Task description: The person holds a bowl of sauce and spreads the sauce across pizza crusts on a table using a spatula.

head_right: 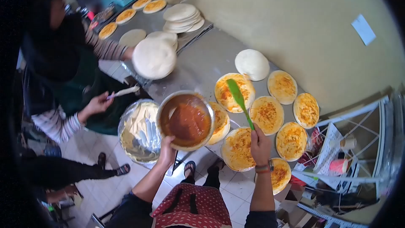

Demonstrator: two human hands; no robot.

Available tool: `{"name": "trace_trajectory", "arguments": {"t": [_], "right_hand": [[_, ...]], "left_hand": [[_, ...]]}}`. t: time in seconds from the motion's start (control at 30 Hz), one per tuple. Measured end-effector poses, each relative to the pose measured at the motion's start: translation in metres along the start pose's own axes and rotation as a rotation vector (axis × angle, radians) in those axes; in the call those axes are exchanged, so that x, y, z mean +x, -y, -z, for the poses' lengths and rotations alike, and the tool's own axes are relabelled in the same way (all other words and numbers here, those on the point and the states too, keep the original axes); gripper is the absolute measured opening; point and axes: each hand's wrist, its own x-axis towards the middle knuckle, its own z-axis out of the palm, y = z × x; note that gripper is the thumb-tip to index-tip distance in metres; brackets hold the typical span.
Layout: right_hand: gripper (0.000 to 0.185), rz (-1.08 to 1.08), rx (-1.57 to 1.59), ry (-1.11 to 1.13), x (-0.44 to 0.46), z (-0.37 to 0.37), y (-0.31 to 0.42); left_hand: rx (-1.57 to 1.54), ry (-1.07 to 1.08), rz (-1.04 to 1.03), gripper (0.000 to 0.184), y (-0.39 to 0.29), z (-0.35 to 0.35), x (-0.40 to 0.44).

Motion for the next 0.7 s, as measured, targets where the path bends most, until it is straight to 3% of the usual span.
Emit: {"name": "trace_trajectory", "arguments": {"t": [0.07,0.1,0.17,0.27,0.47,0.53,0.57,0.63,0.7], "right_hand": [[0.023,0.047,-0.149,0.351,0.001,0.026,0.026],[0.023,0.045,-0.146,0.352,0.001,0.029,0.022],[0.026,0.39,-0.517,0.44,0.009,0.035,0.013],[0.026,0.309,-0.656,0.456,0.028,0.039,0.009],[0.024,0.223,-0.603,0.539,0.046,0.055,-0.07],[0.03,-0.329,0.238,0.702,0.051,0.064,-0.083],[0.03,-0.327,0.237,0.697,0.051,0.069,-0.085],[0.036,-0.723,0.708,0.697,0.053,0.077,-0.079],[0.034,-0.767,0.822,0.709,0.056,0.076,-0.088]], "left_hand": [[0.119,-0.008,-0.084,0.048,0.016,-0.011,0.019],[0.154,0.025,-0.192,0.047,0.019,-0.026,0.022],[0.244,0.012,-0.293,0.05,0.005,-0.065,0.014],[0.312,0.149,-0.262,0.077,0.022,-0.099,0.028],[0.359,0.224,-0.25,0.075,0.029,-0.169,0.048],[0.49,0.187,-0.381,0.075,0.029,-0.187,0.052],[0.489,0.191,-0.383,0.075,0.028,-0.194,0.055],[0.34,0.289,-0.227,0.074,0.025,-0.207,0.065],[0.319,0.313,-0.186,0.074,0.026,-0.216,0.08]]}}
